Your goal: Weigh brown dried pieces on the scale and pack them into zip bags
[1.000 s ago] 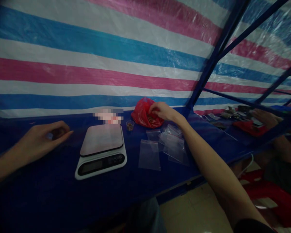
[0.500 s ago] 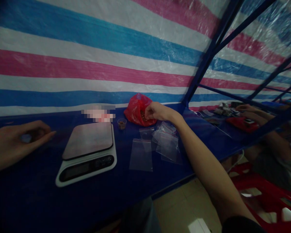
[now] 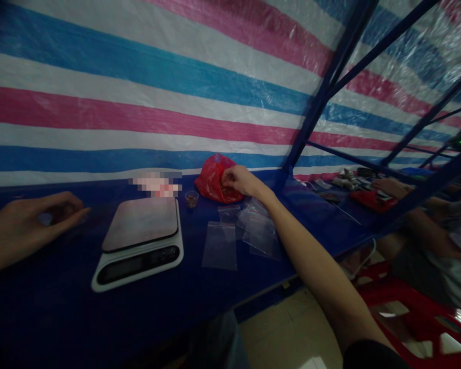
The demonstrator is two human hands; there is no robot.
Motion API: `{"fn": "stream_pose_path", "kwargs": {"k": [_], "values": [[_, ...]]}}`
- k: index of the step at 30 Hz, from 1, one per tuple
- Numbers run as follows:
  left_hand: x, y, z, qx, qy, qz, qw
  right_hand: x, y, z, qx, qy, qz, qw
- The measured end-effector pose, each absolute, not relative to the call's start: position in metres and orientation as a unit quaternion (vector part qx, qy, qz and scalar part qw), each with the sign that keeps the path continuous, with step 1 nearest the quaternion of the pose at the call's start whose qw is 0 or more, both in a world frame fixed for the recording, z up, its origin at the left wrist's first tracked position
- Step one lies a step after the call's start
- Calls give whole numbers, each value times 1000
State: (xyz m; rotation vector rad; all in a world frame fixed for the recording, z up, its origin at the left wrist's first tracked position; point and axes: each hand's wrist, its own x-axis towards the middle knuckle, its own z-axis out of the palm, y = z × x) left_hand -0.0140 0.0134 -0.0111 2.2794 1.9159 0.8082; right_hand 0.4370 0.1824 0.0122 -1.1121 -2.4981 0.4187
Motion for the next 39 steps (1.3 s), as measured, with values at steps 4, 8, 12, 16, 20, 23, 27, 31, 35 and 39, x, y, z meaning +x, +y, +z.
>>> {"fn": "stream_pose_path", "kwargs": {"k": [4, 8, 12, 16, 20, 23, 27, 31, 35, 39], "values": [[-15, 13, -12, 740, 618, 263, 24, 437, 186, 8, -379, -893, 164, 179], [-14, 13, -12, 747, 607, 267, 33, 435, 181, 9, -351, -897, 256, 77], [-15, 16, -14, 755, 597, 271, 25, 430, 178, 5, -323, -914, 236, 73], [-21, 18, -18, 761, 590, 268, 25, 426, 182, -2, -335, -928, 139, 91], [-26, 21, -23, 763, 587, 270, 26, 429, 182, 5, -303, -932, 160, 114], [-28, 22, -25, 766, 585, 265, 28, 434, 181, 15, -321, -926, 124, 154], [-25, 22, -25, 768, 585, 261, 30, 438, 181, 24, -338, -906, 111, 229], [-22, 20, -24, 769, 584, 258, 35, 446, 179, 34, -373, -878, 135, 269], [-20, 18, -23, 769, 584, 259, 35, 452, 167, 54, -367, -860, 163, 315], [-18, 16, -21, 766, 588, 257, 43, 430, 151, 67, -323, -869, 209, 310]]}}
